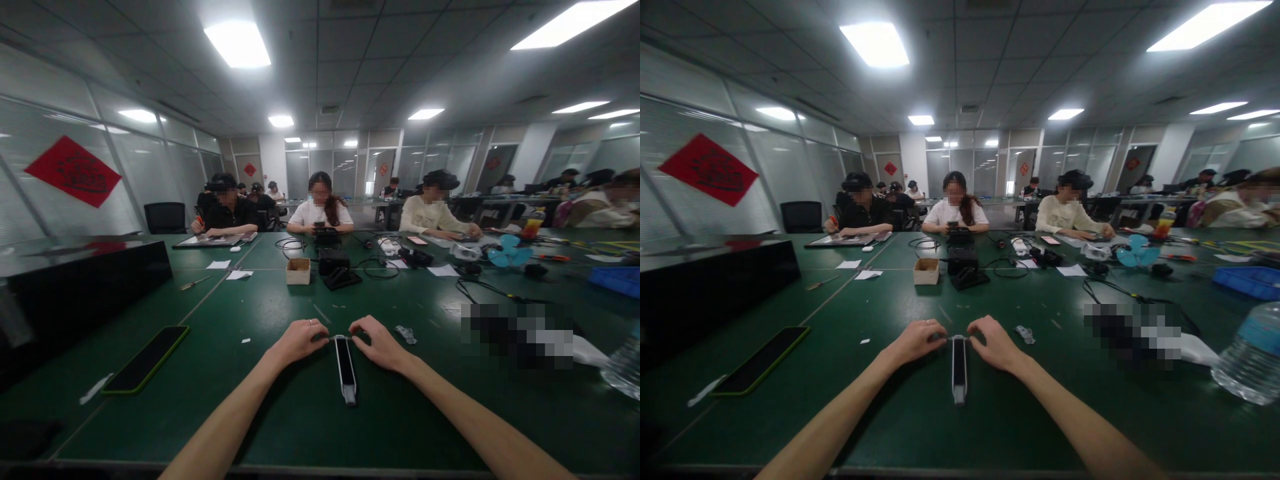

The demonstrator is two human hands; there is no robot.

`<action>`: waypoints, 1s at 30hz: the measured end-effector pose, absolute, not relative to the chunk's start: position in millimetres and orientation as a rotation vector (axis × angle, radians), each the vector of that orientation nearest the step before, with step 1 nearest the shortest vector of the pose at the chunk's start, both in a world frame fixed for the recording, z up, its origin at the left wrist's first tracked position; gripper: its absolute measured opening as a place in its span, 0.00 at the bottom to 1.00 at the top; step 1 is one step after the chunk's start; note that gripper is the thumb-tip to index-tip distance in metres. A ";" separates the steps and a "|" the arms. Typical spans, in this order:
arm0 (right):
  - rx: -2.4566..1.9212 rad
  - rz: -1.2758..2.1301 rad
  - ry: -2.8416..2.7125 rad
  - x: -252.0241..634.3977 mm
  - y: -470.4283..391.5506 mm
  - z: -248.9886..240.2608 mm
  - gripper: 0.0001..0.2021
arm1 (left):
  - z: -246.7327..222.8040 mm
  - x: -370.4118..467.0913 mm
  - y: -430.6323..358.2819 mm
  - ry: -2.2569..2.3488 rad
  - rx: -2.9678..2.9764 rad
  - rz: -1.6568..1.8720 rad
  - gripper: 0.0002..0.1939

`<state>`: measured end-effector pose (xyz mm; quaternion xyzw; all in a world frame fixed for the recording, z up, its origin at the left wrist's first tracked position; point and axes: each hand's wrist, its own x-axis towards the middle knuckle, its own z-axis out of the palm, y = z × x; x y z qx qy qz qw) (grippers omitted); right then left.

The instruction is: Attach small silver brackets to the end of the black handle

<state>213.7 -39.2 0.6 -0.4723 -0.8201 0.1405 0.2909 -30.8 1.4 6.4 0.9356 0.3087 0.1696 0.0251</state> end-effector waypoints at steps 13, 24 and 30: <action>-1.316 0.398 -2.282 215.7 -33.7 -7.8 0.09 | 7.5 -26.5 -1.3 1.028 2.820 0.392 0.09; -1.321 0.428 -2.268 215.3 -36.9 -2.4 0.09 | -8.8 -20.3 1.5 1.024 2.766 0.446 0.11; -1.269 0.303 -2.321 226.6 -28.1 -0.7 0.10 | -5.4 -19.1 -1.6 1.034 2.775 0.451 0.11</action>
